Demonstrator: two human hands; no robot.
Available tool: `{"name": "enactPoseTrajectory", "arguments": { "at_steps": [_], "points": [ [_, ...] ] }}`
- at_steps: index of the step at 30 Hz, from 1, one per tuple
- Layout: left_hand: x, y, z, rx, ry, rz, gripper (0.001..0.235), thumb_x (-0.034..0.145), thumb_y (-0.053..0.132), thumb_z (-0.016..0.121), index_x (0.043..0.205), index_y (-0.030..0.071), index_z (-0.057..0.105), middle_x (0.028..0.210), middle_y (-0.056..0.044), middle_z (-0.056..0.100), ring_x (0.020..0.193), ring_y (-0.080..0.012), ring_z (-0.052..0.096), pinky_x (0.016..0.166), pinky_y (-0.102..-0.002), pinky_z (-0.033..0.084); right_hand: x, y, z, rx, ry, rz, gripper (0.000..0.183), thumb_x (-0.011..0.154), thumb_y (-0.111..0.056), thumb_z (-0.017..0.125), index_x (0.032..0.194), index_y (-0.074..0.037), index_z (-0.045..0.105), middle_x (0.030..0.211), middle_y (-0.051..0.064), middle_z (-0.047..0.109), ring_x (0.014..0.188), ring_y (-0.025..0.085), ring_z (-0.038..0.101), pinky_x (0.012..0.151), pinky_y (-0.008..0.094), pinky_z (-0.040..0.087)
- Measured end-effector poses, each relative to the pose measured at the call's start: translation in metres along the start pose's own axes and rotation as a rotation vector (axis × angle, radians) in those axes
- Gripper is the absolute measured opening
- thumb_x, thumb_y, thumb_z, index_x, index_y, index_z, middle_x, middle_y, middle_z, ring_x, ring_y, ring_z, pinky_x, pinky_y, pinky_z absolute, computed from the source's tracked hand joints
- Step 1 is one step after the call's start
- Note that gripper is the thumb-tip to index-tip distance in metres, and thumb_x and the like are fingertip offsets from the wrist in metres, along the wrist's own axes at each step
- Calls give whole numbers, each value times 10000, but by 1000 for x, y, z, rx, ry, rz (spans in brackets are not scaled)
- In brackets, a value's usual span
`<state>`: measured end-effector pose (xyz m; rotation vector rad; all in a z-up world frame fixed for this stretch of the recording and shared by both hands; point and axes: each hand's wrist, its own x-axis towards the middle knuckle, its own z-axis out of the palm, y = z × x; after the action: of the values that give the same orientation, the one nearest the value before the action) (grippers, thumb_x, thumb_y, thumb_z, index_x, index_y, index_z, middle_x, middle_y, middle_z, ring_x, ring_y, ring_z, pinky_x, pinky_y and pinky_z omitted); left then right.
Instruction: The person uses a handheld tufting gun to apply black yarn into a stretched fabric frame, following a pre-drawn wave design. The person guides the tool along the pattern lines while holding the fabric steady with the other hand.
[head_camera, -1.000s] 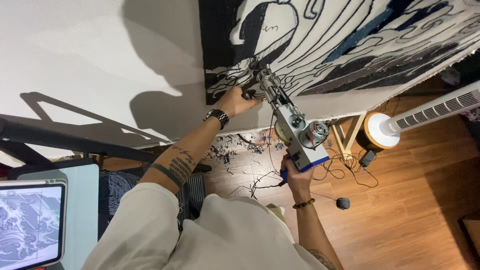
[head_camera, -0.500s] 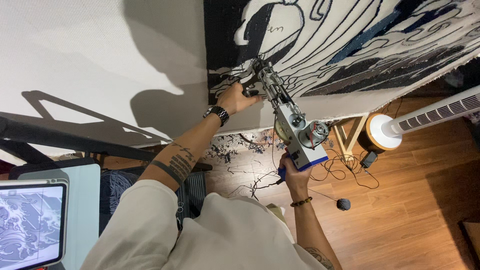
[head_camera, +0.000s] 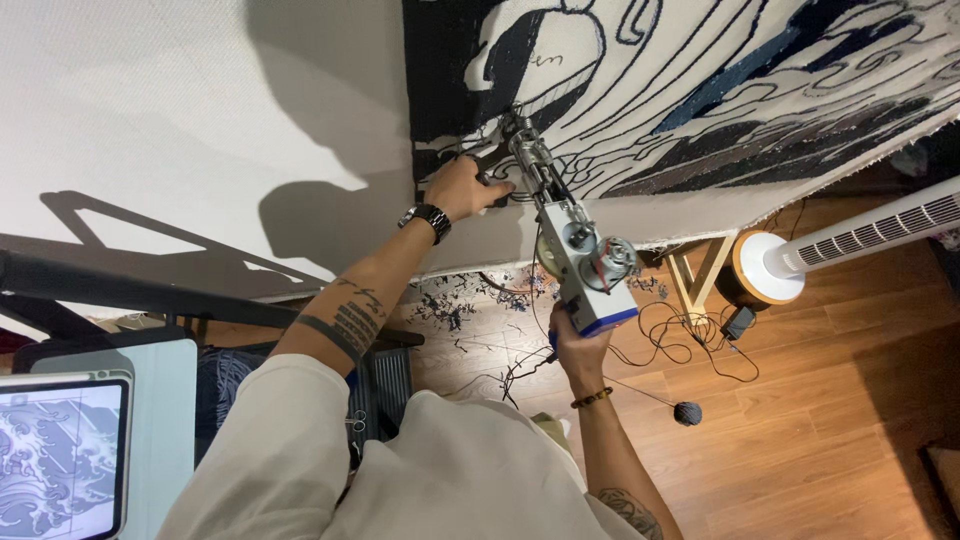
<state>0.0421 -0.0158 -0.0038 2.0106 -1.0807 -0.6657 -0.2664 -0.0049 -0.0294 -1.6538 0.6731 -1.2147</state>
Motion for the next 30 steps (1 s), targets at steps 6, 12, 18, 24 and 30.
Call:
{"name": "enactPoseTrajectory", "arguments": {
  "at_steps": [6,12,18,24,30],
  "points": [
    [5,15,-28,230,77,35,365,865,409,708,607,167,618,510,-3,588,444,-178,601,454,-328,455,-35,123,10,-189,117,-30,462,758,34,811,1188,108,659,1092,261,696,1070,274,645,1001,482,485],
    [24,11,-39,384,118,108,424,960,431,670,666,133,603,522,-32,545,477,-152,526,513,-316,463,-9,78,32,-245,137,249,203,782,-20,811,972,7,742,811,178,730,767,250,746,760,423,557],
    [42,10,-50,445,133,115,444,977,451,646,717,92,617,593,-85,564,600,-226,595,616,-379,497,7,76,63,-115,183,174,335,755,80,811,1073,21,725,933,185,700,965,200,639,934,449,520],
    [70,3,-61,431,164,144,514,980,376,645,532,167,503,424,4,490,366,-112,431,434,-284,402,6,107,76,-47,197,81,331,737,81,825,1046,29,718,915,173,726,911,164,620,833,466,523],
    [73,3,-59,451,179,136,476,959,317,656,531,191,491,416,10,502,358,-105,423,398,-271,382,-5,160,74,-1,199,79,324,747,145,788,1042,29,720,911,176,716,918,142,641,963,376,515]
  ]
}}
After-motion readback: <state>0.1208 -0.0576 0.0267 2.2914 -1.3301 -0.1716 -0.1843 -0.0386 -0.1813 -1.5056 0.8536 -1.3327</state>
